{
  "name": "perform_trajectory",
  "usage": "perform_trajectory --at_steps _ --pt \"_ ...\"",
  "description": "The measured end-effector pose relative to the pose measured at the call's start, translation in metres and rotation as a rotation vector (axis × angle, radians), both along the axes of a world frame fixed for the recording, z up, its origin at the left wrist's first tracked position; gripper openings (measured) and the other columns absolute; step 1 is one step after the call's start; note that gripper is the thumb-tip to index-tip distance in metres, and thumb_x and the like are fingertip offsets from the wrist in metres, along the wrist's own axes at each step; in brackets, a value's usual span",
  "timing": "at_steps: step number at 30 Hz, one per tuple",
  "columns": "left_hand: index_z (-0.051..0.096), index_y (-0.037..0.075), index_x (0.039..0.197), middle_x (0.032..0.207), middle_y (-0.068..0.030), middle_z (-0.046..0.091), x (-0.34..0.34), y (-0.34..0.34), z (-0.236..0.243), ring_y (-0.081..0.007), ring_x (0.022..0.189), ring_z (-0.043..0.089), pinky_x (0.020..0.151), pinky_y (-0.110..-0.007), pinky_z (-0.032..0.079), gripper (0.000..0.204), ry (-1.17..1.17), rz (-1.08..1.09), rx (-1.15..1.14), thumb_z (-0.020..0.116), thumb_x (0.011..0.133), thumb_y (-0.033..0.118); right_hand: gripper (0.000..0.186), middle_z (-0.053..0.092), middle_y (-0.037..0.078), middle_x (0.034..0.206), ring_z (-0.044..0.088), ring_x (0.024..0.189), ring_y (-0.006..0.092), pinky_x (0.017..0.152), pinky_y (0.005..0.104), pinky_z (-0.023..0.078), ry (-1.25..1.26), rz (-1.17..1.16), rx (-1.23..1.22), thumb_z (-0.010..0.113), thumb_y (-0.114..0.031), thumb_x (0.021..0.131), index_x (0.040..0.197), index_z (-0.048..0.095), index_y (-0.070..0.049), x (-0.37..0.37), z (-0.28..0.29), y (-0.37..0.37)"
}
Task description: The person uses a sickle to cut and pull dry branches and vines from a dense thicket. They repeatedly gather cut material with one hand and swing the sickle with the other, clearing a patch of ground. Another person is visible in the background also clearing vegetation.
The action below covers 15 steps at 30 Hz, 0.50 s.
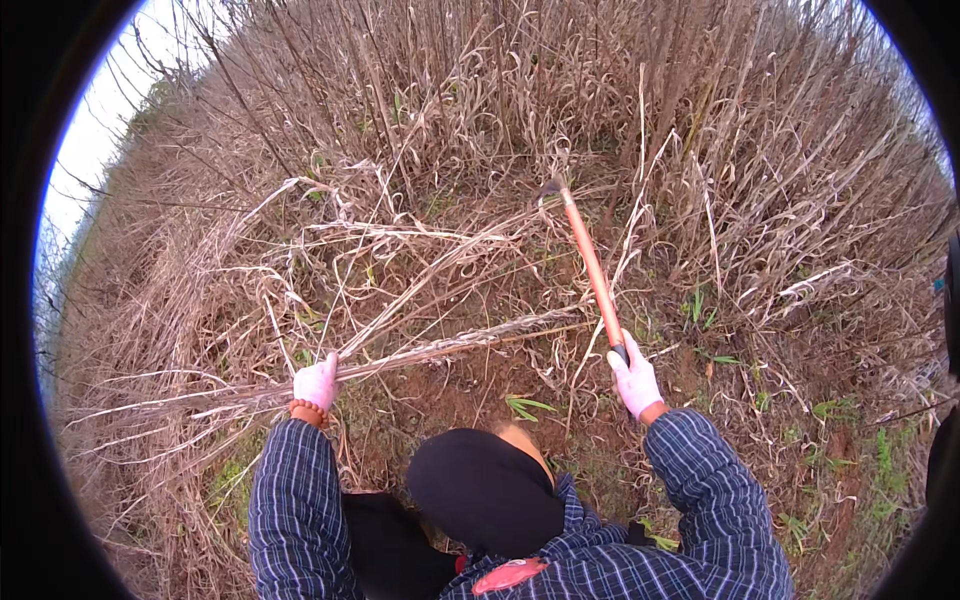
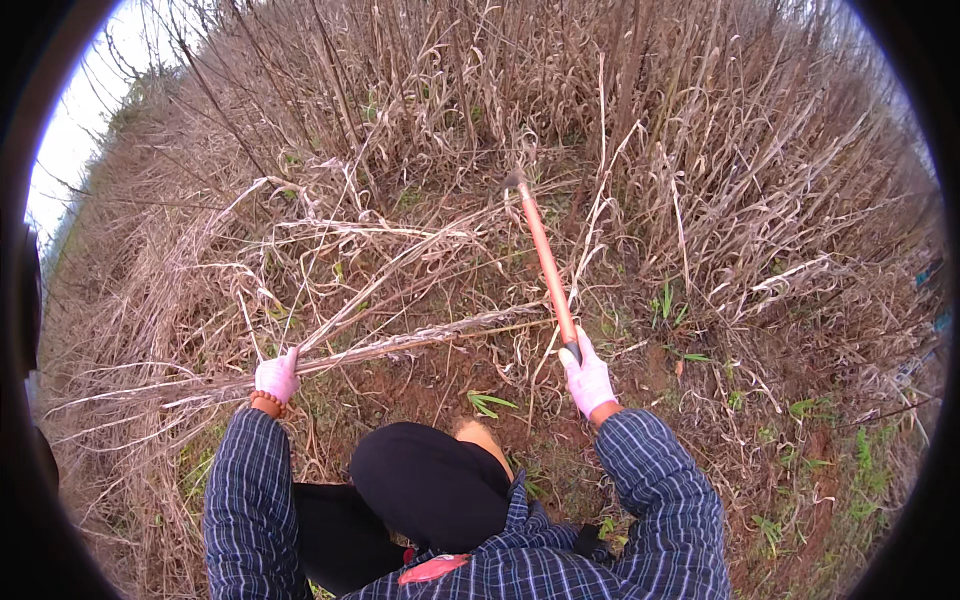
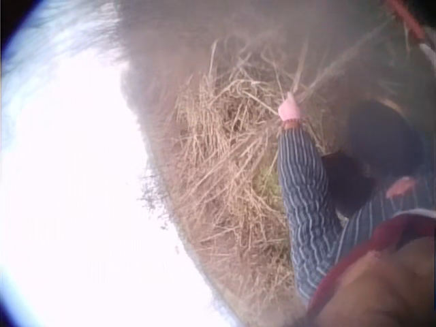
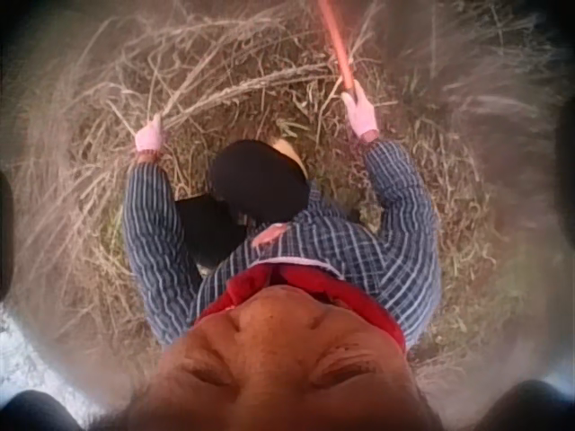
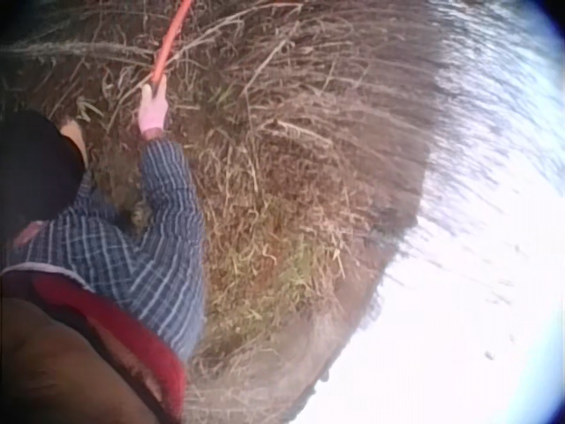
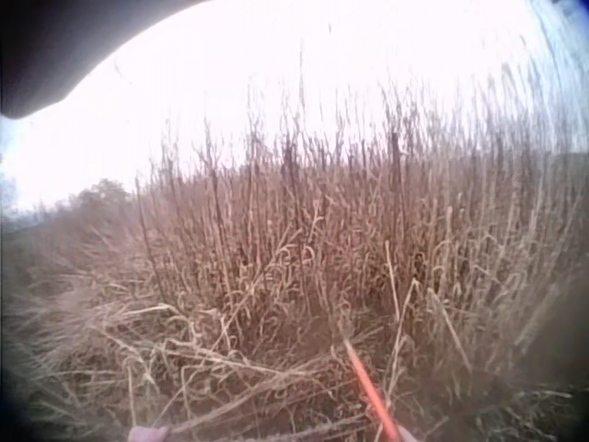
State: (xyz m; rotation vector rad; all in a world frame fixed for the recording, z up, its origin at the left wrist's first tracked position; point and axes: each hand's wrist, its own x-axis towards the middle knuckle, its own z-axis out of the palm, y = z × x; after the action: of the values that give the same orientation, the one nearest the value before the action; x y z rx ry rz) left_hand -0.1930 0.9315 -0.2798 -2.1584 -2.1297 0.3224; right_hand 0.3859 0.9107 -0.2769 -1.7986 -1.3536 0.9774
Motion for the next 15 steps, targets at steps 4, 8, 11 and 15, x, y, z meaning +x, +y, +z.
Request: perform_trajectory --at_steps 4,8,11,15 --pt "0.054 0.011 0.105 0.08 -0.0118 0.07 0.002 -0.002 -0.001 -0.031 0.07 0.07 0.058 -0.041 0.055 0.019 0.003 -0.012 0.002 0.061 0.088 0.011 0.056 0.066 0.017 0.094 0.064 0.079 0.0244 0.075 0.0364 0.051 -0.167 0.069 0.163 0.061 -0.033 0.095 0.142 0.045 -0.009 -0.03 -0.046 0.133" --pt "0.052 0.01 0.104 0.077 -0.0129 0.068 0.002 -0.006 0.0 -0.0328 0.069 0.069 0.058 -0.043 0.055 0.018 0.002 -0.021 -0.001 0.059 0.088 0.009 0.042 0.067 0.022 0.102 0.066 0.092 0.0385 0.081 0.0433 0.051 -0.212 0.177 0.116 0.061 -0.034 0.092 0.125 0.056 -0.008 -0.081 -0.081 0.245" --pt "0.051 0.009 0.106 0.079 -0.0136 0.068 0.003 -0.009 0.001 -0.0326 0.071 0.069 0.06 -0.043 0.055 0.022 -0.017 0.011 -0.038 0.06 0.086 0.009 0.038 0.068 0.022 0.103 0.065 0.097 0.0404 0.083 0.0459 0.05 -0.294 0.052 -0.085 0.061 -0.038 0.091 0.116 0.059 -0.01 -0.116 -0.111 0.29" --pt "0.051 0.009 0.106 0.082 -0.0117 0.067 0.002 -0.009 0.006 -0.0306 0.073 0.068 0.061 -0.04 0.055 0.023 0.019 0.023 -0.064 0.061 0.086 0.009 0.041 0.067 0.021 0.108 0.065 0.102 0.0396 0.086 0.0479 0.051 -0.326 0.037 -0.12 0.056 -0.038 0.093 0.125 0.057 -0.012 -0.095 -0.137 0.277"
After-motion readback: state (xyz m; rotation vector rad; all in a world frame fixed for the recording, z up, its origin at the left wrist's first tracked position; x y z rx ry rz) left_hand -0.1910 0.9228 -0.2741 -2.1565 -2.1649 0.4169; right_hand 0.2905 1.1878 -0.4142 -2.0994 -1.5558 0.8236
